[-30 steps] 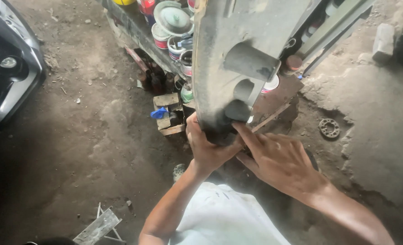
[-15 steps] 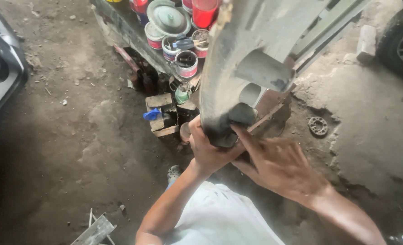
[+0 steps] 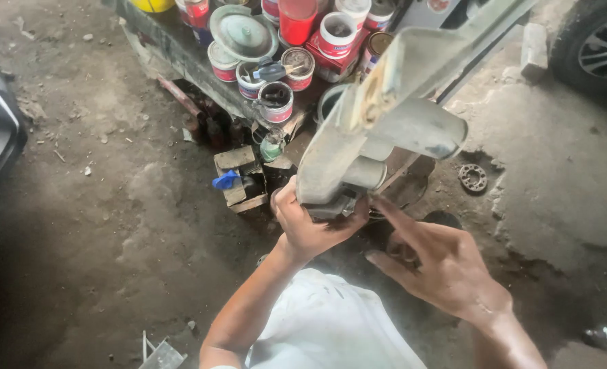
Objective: Applying adhesive to repair a broken plastic car taillight housing.
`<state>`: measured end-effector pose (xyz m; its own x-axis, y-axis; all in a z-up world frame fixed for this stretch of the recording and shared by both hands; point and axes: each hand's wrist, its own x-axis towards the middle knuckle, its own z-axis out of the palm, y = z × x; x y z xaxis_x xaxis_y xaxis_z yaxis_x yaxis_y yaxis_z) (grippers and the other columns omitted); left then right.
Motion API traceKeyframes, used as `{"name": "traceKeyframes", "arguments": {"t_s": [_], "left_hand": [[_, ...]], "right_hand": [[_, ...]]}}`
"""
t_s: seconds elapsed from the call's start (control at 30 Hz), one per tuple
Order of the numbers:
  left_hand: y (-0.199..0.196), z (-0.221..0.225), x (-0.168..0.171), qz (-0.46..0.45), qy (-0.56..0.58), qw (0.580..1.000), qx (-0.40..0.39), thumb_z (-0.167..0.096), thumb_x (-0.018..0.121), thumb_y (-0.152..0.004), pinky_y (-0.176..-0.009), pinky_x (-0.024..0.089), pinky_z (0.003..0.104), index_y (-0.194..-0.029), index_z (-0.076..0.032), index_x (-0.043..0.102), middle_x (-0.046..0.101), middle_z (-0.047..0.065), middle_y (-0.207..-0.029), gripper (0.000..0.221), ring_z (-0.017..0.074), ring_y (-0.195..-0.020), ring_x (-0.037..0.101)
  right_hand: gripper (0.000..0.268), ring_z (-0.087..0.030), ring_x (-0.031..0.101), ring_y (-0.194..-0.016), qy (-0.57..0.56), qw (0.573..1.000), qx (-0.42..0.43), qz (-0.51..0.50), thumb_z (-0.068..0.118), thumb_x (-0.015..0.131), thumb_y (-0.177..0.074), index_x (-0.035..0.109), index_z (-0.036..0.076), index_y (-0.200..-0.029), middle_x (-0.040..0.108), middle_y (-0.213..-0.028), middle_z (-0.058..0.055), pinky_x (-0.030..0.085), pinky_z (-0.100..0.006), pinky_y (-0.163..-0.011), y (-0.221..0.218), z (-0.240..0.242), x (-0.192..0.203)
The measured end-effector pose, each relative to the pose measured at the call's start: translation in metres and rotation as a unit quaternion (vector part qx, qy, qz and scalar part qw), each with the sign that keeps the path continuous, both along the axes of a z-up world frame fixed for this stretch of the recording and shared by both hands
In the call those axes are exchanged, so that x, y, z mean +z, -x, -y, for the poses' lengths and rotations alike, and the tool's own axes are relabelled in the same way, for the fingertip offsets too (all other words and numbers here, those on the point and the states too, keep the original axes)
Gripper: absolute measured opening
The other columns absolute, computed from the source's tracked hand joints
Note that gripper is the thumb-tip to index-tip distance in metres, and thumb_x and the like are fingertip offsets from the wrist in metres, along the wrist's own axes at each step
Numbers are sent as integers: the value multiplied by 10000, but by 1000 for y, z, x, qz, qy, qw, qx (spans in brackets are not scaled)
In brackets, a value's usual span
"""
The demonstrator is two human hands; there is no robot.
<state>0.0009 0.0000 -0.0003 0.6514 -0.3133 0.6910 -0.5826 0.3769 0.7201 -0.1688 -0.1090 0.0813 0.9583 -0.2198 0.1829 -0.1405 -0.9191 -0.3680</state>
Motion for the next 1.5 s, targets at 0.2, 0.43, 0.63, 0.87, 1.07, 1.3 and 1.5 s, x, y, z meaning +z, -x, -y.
{"name": "traceKeyframes", "arguments": {"t_s": [0.2,0.43,0.63,0.87,1.07,1.3,1.5], "left_hand": [[-5,-9,1,-67,-6,993,-93,-200,928,-770,-777,607,273,-1115,18,694,753,63,-993,471,126,-817,724],[-9,-15,-8,-98,-11,990,-103,-197,926,-768,-755,600,270,-1075,3,695,753,52,-960,433,126,-798,722],[-17,-13,-18,-38,33,997,-59,-180,924,-782,-735,603,286,-1098,16,680,745,63,-965,445,140,-792,731],[-16,-6,-30,0,18,1000,6,-195,958,-741,-737,575,287,-1204,32,529,699,91,-1024,671,173,-832,712],[-29,11,-40,34,29,998,41,-249,935,-797,-824,573,292,-1367,-1,324,569,139,-1232,872,219,-1059,670],[-46,19,-84,88,-69,992,53,-282,930,-835,-890,582,308,-1526,-40,114,547,84,-1330,1096,160,-1105,641],[-33,22,-109,-208,-36,977,-38,-237,926,-812,-1027,574,356,-1462,-130,369,493,47,-1296,862,196,-1174,546]], "right_hand": [[774,-213,695,-623,47,999,12,7,306,859,-761,538,88,-1430,698,-726,-46,572,-374,-571,-25,-18,9],[910,-213,696,-518,47,985,-17,-162,386,822,-875,318,62,-1560,706,-730,-57,605,-344,-527,-36,-26,-13],[844,-228,710,-598,100,994,-14,-28,338,792,-856,389,-4,-1515,716,-724,-72,596,-390,-560,-48,-38,0],[656,-71,707,-558,24,993,-90,70,295,846,-813,583,73,-1372,754,-732,7,541,-189,-473,6,1,-18],[235,-126,729,-790,-55,927,-356,104,173,810,-977,760,69,-1181,769,-941,-82,573,-230,-710,42,58,-72],[480,-154,732,-896,-269,864,-424,35,186,852,-822,706,66,-1263,767,-1053,-104,582,-299,-797,82,171,-276],[549,-175,753,-889,-347,838,-421,24,161,850,-786,668,75,-1297,754,-1121,-93,592,-321,-804,54,225,-491]]}}
